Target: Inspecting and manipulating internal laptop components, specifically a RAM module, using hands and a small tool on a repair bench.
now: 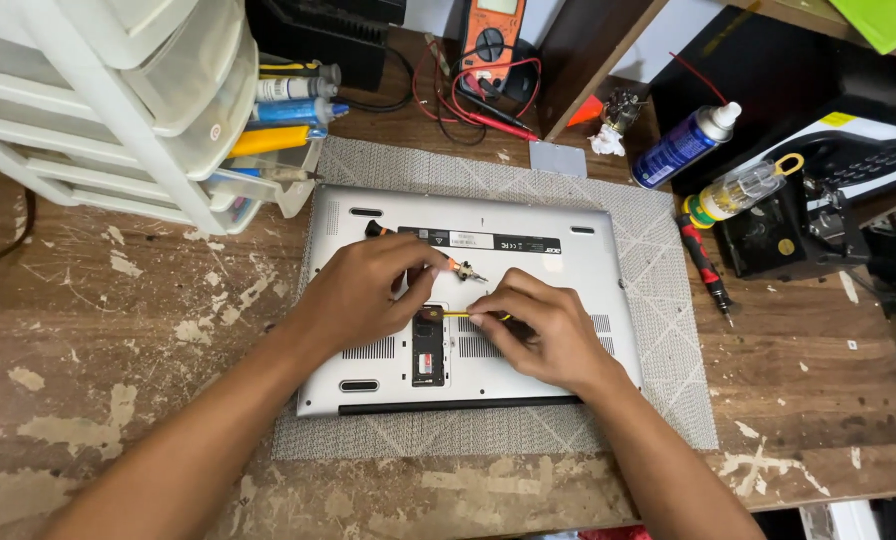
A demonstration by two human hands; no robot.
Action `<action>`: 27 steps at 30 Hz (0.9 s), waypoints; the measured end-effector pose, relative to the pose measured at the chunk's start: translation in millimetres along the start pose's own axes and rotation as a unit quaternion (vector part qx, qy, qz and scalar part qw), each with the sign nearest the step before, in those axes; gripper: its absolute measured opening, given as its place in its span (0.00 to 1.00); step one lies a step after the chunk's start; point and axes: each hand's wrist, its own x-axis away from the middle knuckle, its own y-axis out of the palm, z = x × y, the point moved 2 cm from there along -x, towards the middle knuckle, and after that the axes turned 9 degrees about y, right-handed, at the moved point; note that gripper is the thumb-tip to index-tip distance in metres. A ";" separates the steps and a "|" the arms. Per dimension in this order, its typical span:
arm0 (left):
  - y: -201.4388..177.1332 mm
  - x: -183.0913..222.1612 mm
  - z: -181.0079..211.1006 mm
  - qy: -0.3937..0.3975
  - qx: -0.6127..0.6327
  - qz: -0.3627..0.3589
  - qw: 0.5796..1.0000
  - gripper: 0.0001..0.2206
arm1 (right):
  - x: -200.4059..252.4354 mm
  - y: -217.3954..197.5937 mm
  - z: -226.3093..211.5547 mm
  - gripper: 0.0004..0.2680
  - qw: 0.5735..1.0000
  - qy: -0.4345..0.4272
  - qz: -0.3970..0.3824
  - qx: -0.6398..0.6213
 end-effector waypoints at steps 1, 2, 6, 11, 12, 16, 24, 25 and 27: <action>0.7 -0.2 -1.1 0.000 0.000 0.002 1.000 0.06 | -0.4 -2.2 -1.1 0.02 1.000 -0.001 -0.001 0.001; 1.4 -0.2 -2.2 0.001 0.000 0.001 1.000 0.06 | -0.8 -4.3 -2.2 0.02 1.000 -0.006 0.001 0.005; -1.4 -1.6 1.5 0.000 -0.007 -0.006 1.000 0.05 | 0.5 3.5 -1.4 0.03 1.000 -0.017 -0.017 0.000; 1.1 -0.8 -1.0 -0.001 -0.010 -0.003 1.000 0.05 | -3.3 -0.5 -13.9 0.02 0.999 -0.020 -0.037 0.023; 0.5 -1.1 -0.8 0.000 -0.012 -0.002 1.000 0.05 | -4.6 -1.1 -15.6 0.02 0.998 -0.023 -0.040 0.031; 0.8 -0.4 -1.9 0.002 -0.004 0.001 1.000 0.05 | -4.8 -9.7 -19.7 0.02 0.998 -0.018 -0.051 0.041; 3.4 0.4 -5.4 -0.001 0.006 0.004 1.000 0.06 | 8.7 -0.7 8.8 0.03 1.000 -0.012 -0.009 -0.007; 2.7 0.1 -3.8 -0.003 0.005 0.005 1.000 0.06 | 8.0 -1.0 6.4 0.03 1.000 -0.013 -0.011 -0.008; 1.2 -1.0 -1.0 -0.005 0.005 0.004 1.000 0.05 | 6.8 -0.9 1.3 0.02 0.999 -0.022 -0.028 -0.012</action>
